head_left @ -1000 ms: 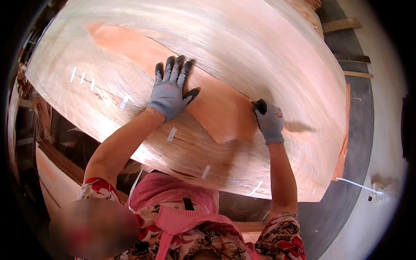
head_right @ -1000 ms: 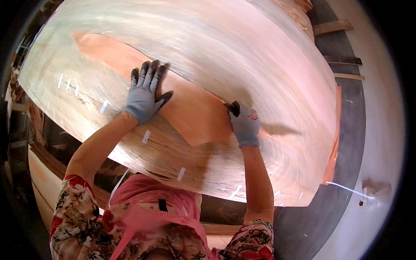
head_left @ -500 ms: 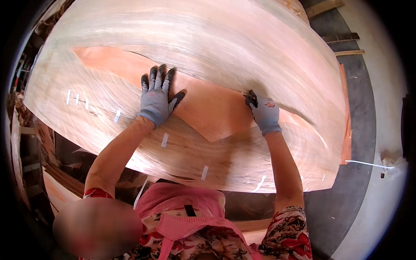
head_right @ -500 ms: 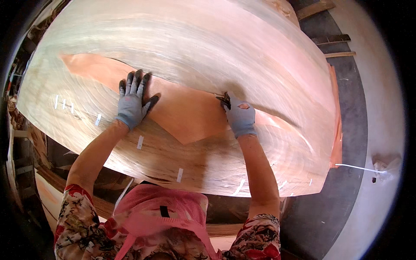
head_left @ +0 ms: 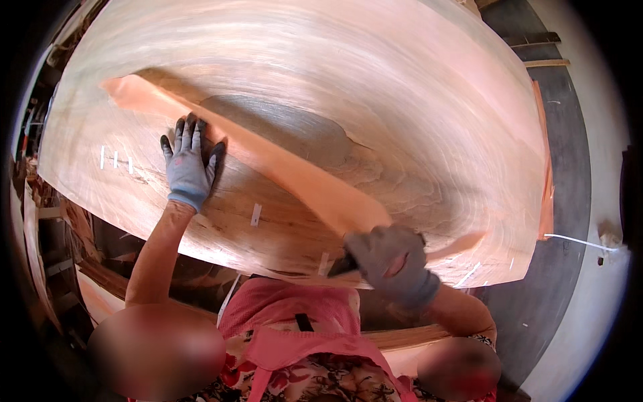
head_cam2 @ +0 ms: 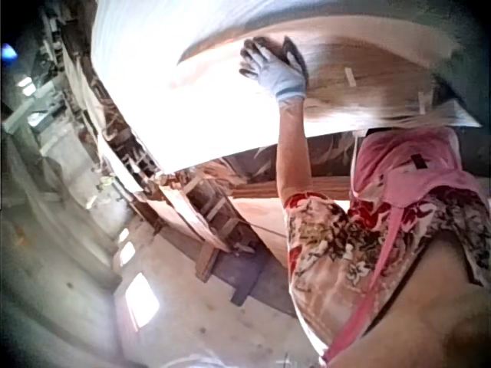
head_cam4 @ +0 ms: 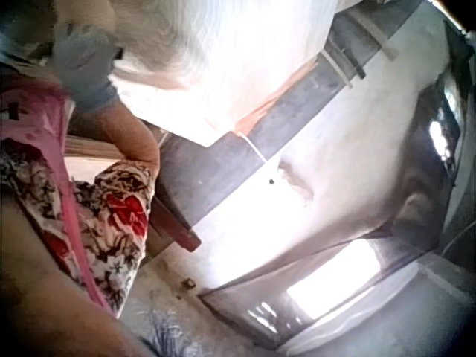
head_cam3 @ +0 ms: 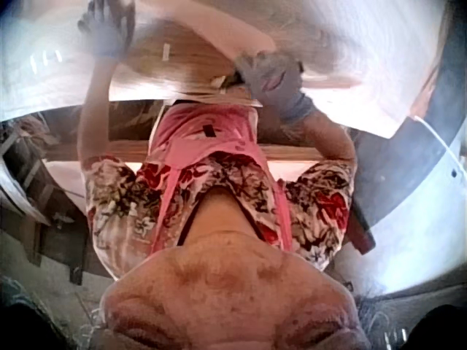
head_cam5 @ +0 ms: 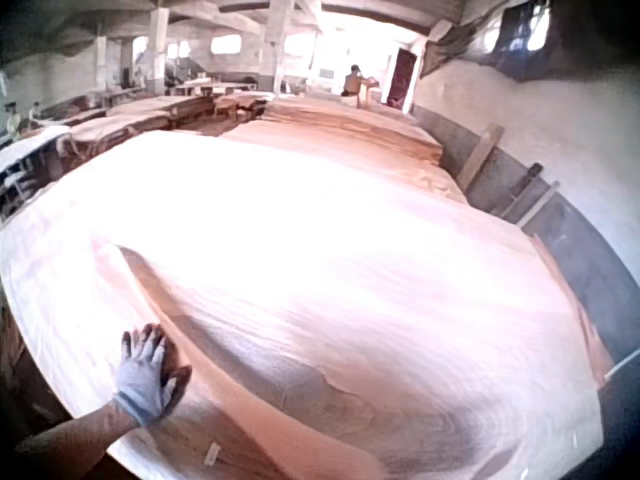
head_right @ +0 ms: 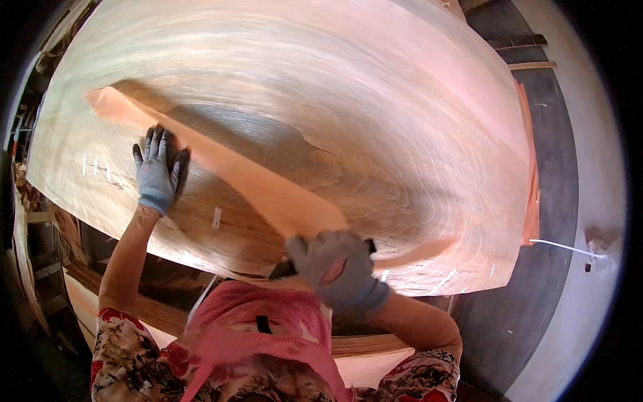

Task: The person applies wood veneer patches to a large plywood sheet by hand and using a utility knife. They measure a gap with a white strip, cut a piece of veneer to size, apply adhesive, and press the patch into place.

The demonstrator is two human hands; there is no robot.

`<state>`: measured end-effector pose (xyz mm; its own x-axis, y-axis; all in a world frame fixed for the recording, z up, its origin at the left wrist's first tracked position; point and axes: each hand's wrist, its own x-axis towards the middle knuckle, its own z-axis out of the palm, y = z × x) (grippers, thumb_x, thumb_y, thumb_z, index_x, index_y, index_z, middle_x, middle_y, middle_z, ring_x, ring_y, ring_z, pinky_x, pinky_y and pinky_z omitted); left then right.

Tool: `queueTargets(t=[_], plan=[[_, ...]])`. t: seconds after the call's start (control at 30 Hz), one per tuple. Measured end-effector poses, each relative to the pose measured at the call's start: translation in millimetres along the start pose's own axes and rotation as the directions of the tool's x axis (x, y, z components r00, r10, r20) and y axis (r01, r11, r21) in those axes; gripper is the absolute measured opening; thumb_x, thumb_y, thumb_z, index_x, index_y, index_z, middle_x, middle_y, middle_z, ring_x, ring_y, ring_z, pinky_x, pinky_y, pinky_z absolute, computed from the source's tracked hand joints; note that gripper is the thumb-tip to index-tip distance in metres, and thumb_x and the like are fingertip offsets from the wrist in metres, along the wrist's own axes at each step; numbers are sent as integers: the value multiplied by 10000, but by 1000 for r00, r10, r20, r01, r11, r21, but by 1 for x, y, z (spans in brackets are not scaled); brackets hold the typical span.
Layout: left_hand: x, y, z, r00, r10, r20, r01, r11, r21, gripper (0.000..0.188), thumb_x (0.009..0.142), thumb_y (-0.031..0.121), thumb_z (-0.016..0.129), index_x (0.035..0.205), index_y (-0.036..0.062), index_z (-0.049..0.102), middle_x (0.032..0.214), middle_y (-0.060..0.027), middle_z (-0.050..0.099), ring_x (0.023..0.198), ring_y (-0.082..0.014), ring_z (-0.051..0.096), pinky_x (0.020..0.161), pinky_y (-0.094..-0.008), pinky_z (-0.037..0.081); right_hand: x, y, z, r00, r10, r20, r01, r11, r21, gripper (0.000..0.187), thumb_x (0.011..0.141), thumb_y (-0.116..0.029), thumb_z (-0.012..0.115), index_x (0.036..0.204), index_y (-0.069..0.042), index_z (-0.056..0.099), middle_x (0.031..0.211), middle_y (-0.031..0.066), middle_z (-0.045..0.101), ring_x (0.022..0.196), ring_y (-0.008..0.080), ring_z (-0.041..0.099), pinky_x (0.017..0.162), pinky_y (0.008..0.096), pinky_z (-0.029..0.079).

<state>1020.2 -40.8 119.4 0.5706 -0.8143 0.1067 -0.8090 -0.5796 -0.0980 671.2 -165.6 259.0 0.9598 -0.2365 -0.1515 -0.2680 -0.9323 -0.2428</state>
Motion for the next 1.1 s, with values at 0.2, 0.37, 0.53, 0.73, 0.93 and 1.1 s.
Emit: queueTargets(t=[0.2,0.37,0.53,0.73,0.93,1.1], plan=[[-3,-6,0,996,3,90,-15,991,135,764,935,510,446,1529,63,271,1595,-174,235,1491,-365,145,1202,-542,22,3,9,-15,992,127,-20,-121,975,189,306,751,-305,716,973,-134,591,772,75,650,731,272,662,639,416,481],[3,-4,-7,999,21,-38,-20,1000,5,674,975,491,454,1542,170,281,1582,-91,292,1473,-322,224,1196,-531,90,22,93,11,909,225,-350,-251,968,-29,276,844,-326,679,1072,-173,643,734,17,657,679,245,643,644,381,456],[10,-9,-10,1000,-9,-10,9,1000,-13,674,977,490,453,1539,157,286,1579,-124,289,1473,-341,212,1196,-537,75,74,158,55,904,357,-237,-371,928,-17,157,837,-254,668,936,-150,604,720,70,641,715,285,633,640,393,467],[16,10,-18,989,129,-69,-133,990,-52,704,978,476,443,1544,105,252,1590,-170,245,1485,-358,175,1209,-516,44,87,152,62,902,337,-271,-363,930,-52,155,826,-240,677,925,-156,591,699,66,627,714,272,626,648,385,474],[32,52,-11,974,205,-100,-221,954,-203,706,971,519,456,1509,82,325,1560,-184,300,1452,-377,251,1198,-510,121,92,157,60,902,330,-278,-346,938,-9,210,843,-311,677,986,-157,668,778,62,662,731,280,613,679,395,472],[36,59,0,975,181,-128,-205,957,-206,685,980,523,437,1511,106,326,1560,-173,303,1454,-347,255,1192,-505,130,96,167,61,892,307,-333,-339,940,-42,236,850,-297,670,1041,-160,665,797,56,675,749,276,619,682,388,472]])
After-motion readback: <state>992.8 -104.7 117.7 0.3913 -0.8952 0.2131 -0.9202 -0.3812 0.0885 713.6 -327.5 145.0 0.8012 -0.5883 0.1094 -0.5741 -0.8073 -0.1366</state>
